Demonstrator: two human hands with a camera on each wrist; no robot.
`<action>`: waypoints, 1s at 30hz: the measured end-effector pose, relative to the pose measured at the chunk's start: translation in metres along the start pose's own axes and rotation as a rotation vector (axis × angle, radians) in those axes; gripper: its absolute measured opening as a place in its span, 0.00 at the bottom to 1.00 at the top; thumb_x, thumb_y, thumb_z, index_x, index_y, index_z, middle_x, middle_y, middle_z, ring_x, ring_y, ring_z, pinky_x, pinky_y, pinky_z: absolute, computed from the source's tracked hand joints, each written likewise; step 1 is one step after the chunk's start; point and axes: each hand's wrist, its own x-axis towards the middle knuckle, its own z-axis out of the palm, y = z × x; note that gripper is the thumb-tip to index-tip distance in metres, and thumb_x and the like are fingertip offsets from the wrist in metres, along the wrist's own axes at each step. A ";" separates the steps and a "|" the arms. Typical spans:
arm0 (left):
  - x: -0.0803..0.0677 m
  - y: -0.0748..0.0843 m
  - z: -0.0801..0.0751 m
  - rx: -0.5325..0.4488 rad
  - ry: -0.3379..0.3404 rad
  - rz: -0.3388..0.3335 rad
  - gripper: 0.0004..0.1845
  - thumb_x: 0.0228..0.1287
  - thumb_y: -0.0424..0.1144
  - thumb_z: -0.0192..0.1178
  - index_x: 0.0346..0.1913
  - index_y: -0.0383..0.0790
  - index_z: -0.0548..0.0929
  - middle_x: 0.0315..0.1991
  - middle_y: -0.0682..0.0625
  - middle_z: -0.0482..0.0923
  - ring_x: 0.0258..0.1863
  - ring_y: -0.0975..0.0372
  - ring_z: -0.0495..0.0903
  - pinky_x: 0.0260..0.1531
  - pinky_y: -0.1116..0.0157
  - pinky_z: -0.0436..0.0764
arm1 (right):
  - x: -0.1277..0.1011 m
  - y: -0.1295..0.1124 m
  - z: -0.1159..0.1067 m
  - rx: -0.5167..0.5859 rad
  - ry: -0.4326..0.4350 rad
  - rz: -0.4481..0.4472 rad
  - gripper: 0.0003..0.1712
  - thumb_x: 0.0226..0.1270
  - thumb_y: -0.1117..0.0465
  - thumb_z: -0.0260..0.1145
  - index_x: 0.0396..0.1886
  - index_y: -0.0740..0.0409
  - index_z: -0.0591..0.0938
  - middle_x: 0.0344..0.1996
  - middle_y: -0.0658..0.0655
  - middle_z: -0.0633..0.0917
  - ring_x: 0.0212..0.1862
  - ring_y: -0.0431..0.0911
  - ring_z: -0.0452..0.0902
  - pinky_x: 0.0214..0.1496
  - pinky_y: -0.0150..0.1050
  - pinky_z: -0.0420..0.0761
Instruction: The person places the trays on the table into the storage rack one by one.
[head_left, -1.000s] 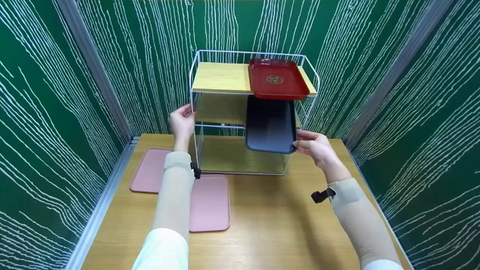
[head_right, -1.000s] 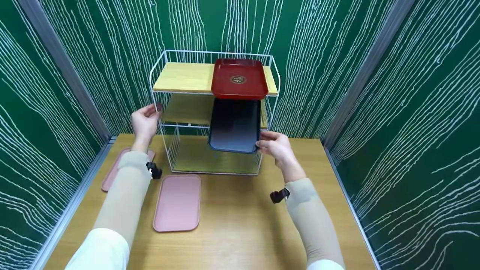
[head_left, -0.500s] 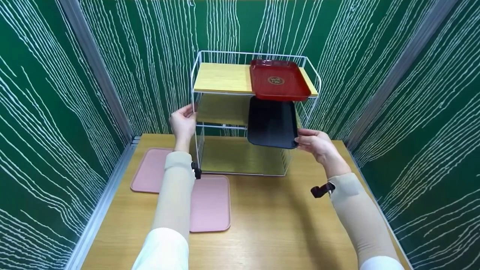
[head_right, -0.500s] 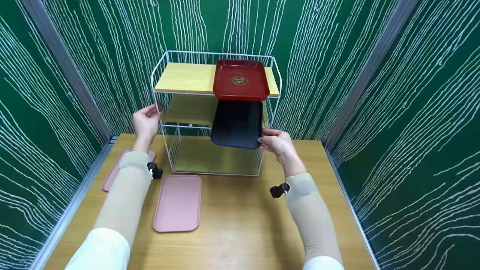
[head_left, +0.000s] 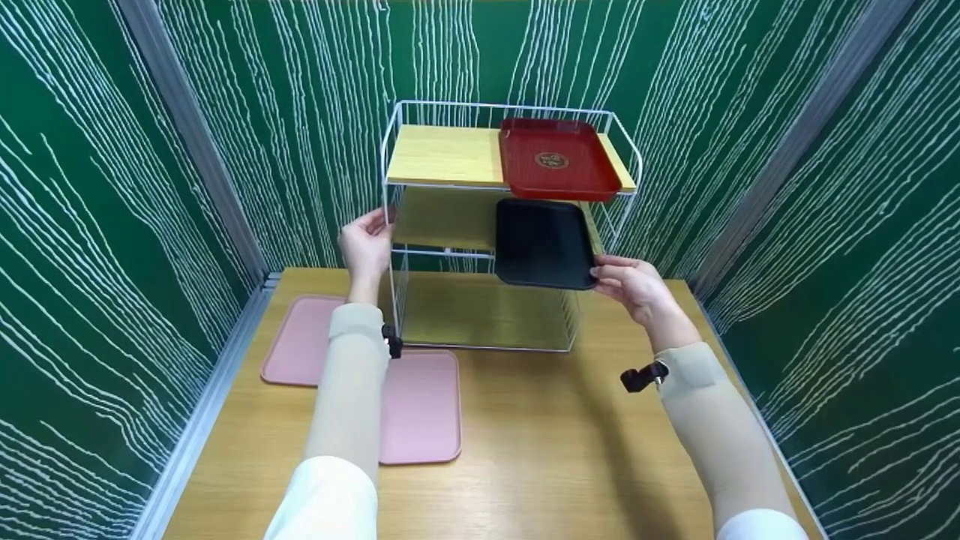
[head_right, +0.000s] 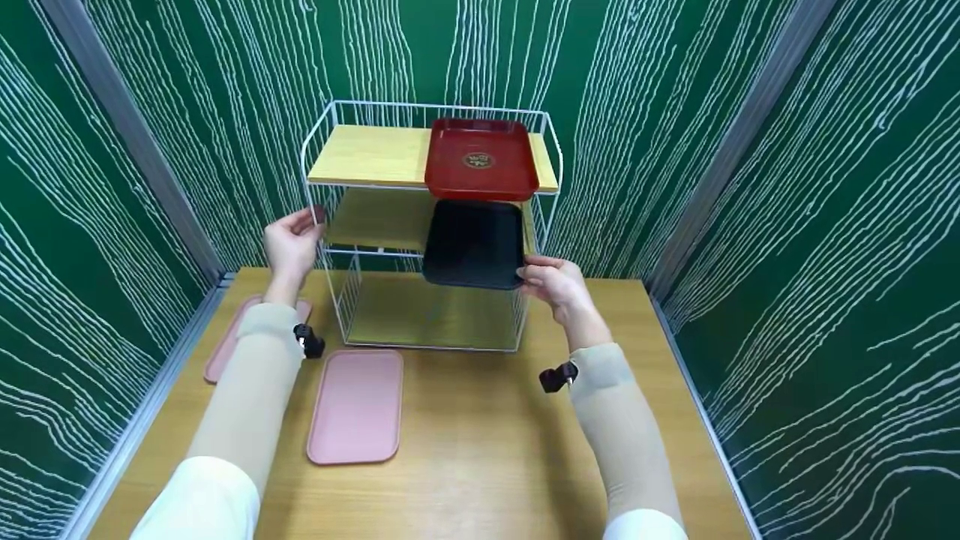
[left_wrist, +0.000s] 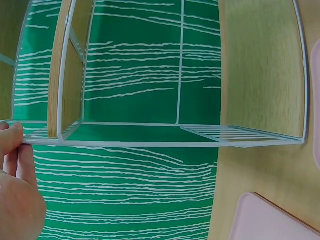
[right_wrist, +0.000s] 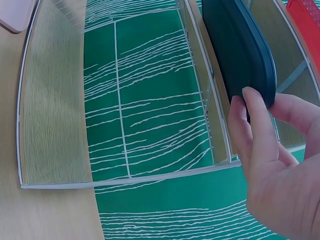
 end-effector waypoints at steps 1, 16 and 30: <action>0.000 0.000 0.000 -0.004 0.001 0.003 0.15 0.71 0.23 0.67 0.58 0.29 0.88 0.55 0.38 0.89 0.56 0.51 0.89 0.58 0.67 0.86 | 0.000 0.001 0.000 0.009 -0.001 -0.002 0.36 0.74 0.74 0.67 0.78 0.73 0.67 0.38 0.54 0.92 0.39 0.42 0.90 0.47 0.32 0.90; -0.003 -0.004 -0.002 0.017 0.006 -0.011 0.16 0.72 0.25 0.67 0.60 0.31 0.88 0.55 0.37 0.88 0.57 0.50 0.88 0.58 0.66 0.86 | -0.014 0.033 -0.002 -0.100 -0.089 -0.183 0.47 0.72 0.71 0.72 0.84 0.65 0.60 0.83 0.65 0.62 0.79 0.53 0.66 0.75 0.36 0.73; -0.002 0.000 -0.001 0.016 0.015 -0.012 0.16 0.70 0.24 0.69 0.59 0.32 0.89 0.54 0.38 0.89 0.55 0.51 0.88 0.58 0.64 0.86 | -0.020 0.051 0.011 -0.248 0.104 -0.341 0.42 0.69 0.68 0.77 0.79 0.68 0.69 0.77 0.65 0.72 0.72 0.54 0.76 0.66 0.32 0.81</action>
